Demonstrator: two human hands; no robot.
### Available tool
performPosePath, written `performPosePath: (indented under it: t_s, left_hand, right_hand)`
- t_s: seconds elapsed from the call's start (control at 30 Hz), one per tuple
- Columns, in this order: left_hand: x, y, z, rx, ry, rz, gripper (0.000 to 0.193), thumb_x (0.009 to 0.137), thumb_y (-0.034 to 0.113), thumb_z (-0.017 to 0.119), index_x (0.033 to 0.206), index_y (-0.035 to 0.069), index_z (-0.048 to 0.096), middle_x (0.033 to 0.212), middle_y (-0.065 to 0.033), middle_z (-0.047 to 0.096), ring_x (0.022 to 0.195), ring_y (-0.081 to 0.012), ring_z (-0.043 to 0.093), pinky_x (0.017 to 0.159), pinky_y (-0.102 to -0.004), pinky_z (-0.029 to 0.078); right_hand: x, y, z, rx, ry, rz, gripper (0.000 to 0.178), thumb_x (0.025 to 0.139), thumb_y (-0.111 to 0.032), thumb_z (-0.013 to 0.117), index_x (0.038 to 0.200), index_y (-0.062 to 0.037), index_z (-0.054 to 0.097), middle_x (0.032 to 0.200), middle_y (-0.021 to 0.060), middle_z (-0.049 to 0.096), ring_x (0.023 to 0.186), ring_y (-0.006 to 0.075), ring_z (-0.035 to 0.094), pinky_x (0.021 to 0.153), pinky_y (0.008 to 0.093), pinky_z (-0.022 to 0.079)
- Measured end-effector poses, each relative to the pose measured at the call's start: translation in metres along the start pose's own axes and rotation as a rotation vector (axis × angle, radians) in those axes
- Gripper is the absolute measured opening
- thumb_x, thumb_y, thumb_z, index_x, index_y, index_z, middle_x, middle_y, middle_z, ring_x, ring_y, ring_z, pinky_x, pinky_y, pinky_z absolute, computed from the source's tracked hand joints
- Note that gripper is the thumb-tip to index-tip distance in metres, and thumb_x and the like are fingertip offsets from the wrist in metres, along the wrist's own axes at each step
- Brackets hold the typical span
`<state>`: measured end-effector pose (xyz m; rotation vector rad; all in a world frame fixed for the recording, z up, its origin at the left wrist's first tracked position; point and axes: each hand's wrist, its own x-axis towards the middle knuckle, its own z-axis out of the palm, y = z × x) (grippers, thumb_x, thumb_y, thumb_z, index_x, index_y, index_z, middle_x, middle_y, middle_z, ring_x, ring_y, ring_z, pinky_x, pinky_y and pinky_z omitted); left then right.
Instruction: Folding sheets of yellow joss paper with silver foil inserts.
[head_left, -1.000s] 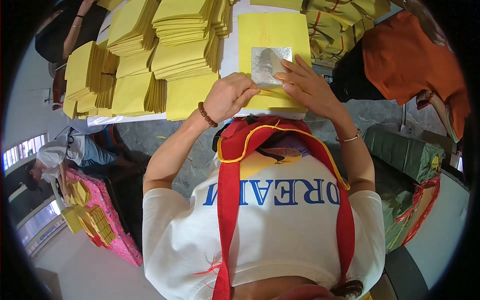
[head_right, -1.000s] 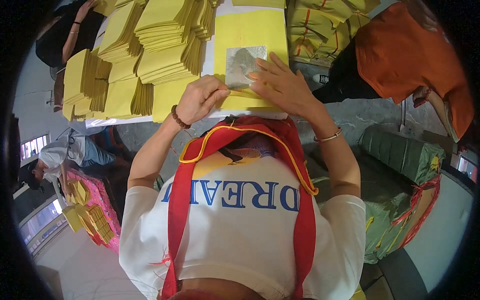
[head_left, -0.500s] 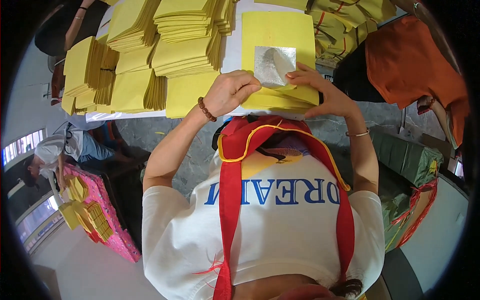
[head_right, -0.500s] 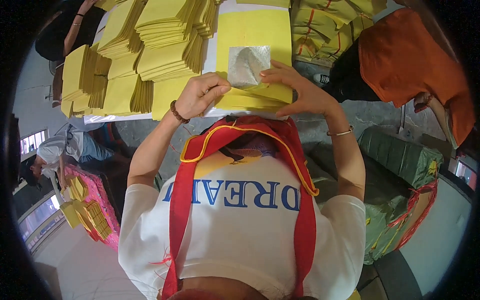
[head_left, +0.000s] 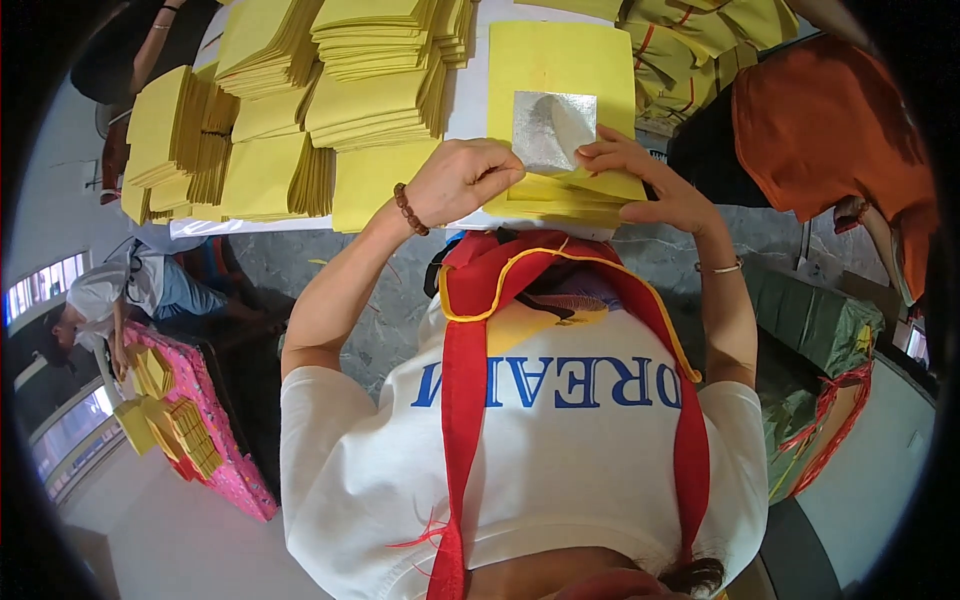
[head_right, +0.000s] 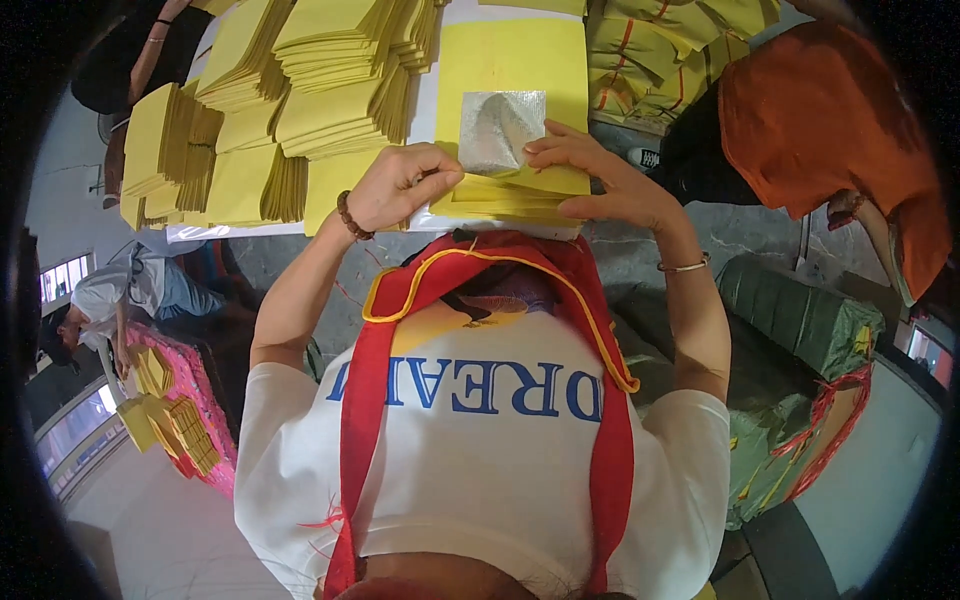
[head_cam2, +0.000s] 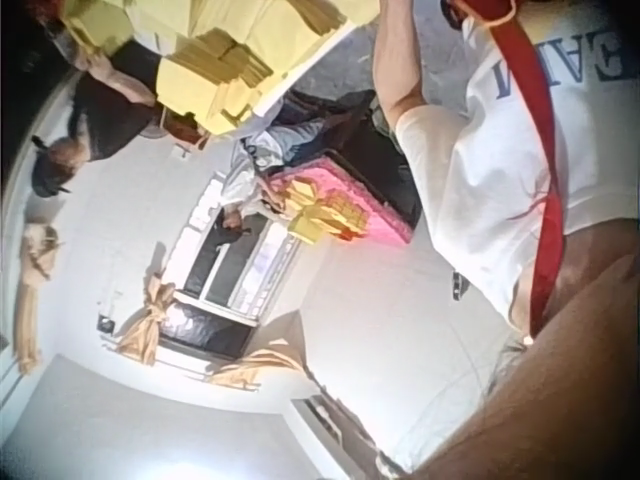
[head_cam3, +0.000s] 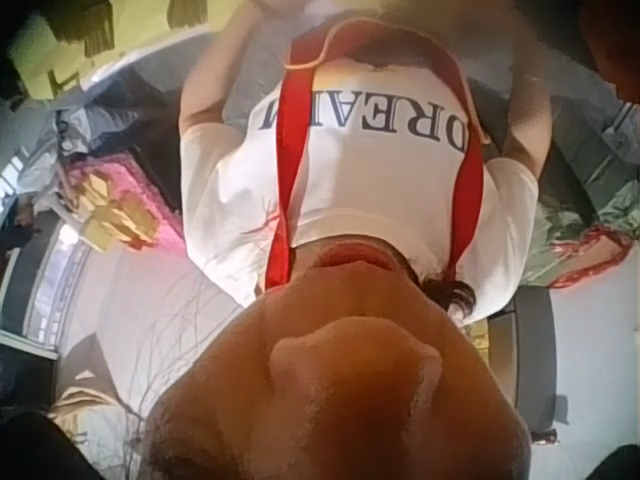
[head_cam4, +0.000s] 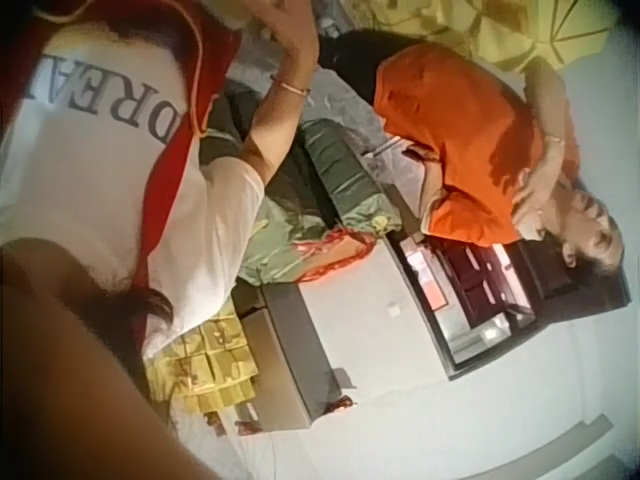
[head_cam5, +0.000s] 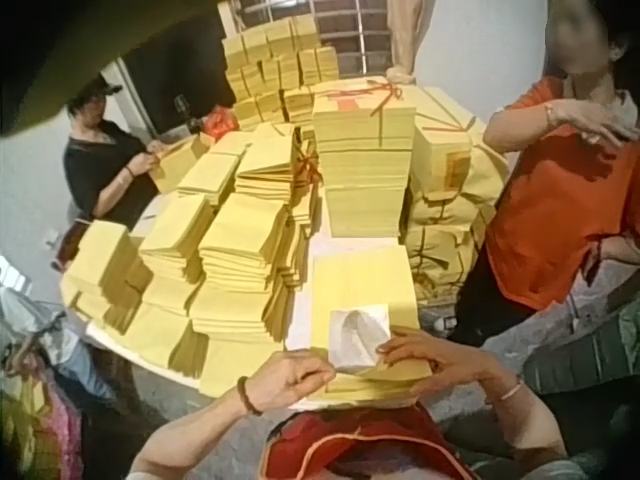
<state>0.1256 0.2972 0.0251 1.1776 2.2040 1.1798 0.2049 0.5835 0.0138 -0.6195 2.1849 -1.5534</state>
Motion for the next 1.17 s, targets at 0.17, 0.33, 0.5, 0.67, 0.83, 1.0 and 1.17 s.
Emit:
performPosePath:
  t_s: [0.17,0.33,0.5,0.67,0.83,1.0,1.17]
  left_hand:
    - [0.001,0.000,-0.001,-0.011,-0.054,-0.058,0.019,0.086,0.018,0.060,0.089,0.000,0.063,0.070,-0.0073,0.058,0.061,-0.0126,0.052,0.057,-0.0275,0.043]
    - [0.002,-0.005,0.004,-0.101,0.020,-0.047,0.018,0.082,0.017,0.058,0.081,-0.001,0.062,0.059,-0.0087,0.054,0.051,-0.0172,0.050,0.051,-0.0301,0.041]
    - [0.004,-0.009,0.004,-0.149,-0.001,-0.069,0.019,0.083,0.017,0.058,0.080,-0.001,0.062,0.056,-0.0058,0.052,0.049,-0.0120,0.046,0.048,-0.0279,0.039]
    - [0.004,-0.012,0.005,-0.214,-0.015,-0.125,0.019,0.083,0.018,0.058,0.080,-0.001,0.062,0.056,-0.0044,0.052,0.050,-0.0099,0.045,0.048,-0.0269,0.039]
    - [0.003,-0.011,0.003,-0.170,-0.041,-0.144,0.018,0.084,0.018,0.058,0.084,0.000,0.062,0.060,-0.0056,0.054,0.054,-0.0111,0.049,0.052,-0.0265,0.041]
    - [-0.002,-0.007,0.010,-0.060,0.058,0.114,0.010,0.085,0.007,0.054,0.091,0.003,0.061,0.078,-0.0092,0.061,0.069,-0.0222,0.058,0.061,-0.0308,0.047]
    - [-0.005,-0.013,0.010,0.179,0.047,0.370,0.018,0.083,-0.002,0.051,0.094,0.007,0.062,0.091,-0.0093,0.062,0.081,-0.0279,0.059,0.069,-0.0345,0.050]
  right_hand:
    - [-0.001,0.001,0.000,0.032,0.005,0.016,0.051,0.074,-0.019,0.067,0.122,-0.0117,0.054,0.136,0.0051,0.045,0.139,0.0297,0.016,0.112,0.0438,0.014]
    - [-0.001,0.005,-0.002,0.051,-0.007,0.022,0.059,0.070,-0.024,0.071,0.125,-0.0128,0.052,0.135,0.0047,0.046,0.139,0.0291,0.016,0.112,0.0434,0.015]
    - [-0.002,0.002,0.000,0.022,0.004,0.013,0.065,0.066,-0.022,0.075,0.126,-0.0132,0.051,0.135,0.0055,0.045,0.139,0.0290,0.016,0.112,0.0429,0.016]
    - [-0.001,0.002,0.001,0.022,0.016,0.009,0.067,0.065,-0.020,0.077,0.126,-0.0135,0.051,0.133,0.0061,0.046,0.139,0.0289,0.017,0.112,0.0426,0.017]
    - [0.000,0.001,0.004,-0.001,0.042,0.027,0.060,0.070,-0.014,0.074,0.125,-0.0133,0.052,0.133,0.0061,0.047,0.138,0.0281,0.018,0.111,0.0410,0.019]
    - [-0.001,0.004,0.005,-0.001,0.062,0.041,0.057,0.071,-0.012,0.073,0.125,-0.0129,0.052,0.132,0.0057,0.047,0.138,0.0270,0.020,0.111,0.0405,0.020]
    - [-0.002,0.001,0.004,-0.007,0.049,0.009,0.059,0.071,-0.013,0.073,0.126,-0.0129,0.052,0.134,0.0058,0.046,0.138,0.0273,0.020,0.112,0.0403,0.019]
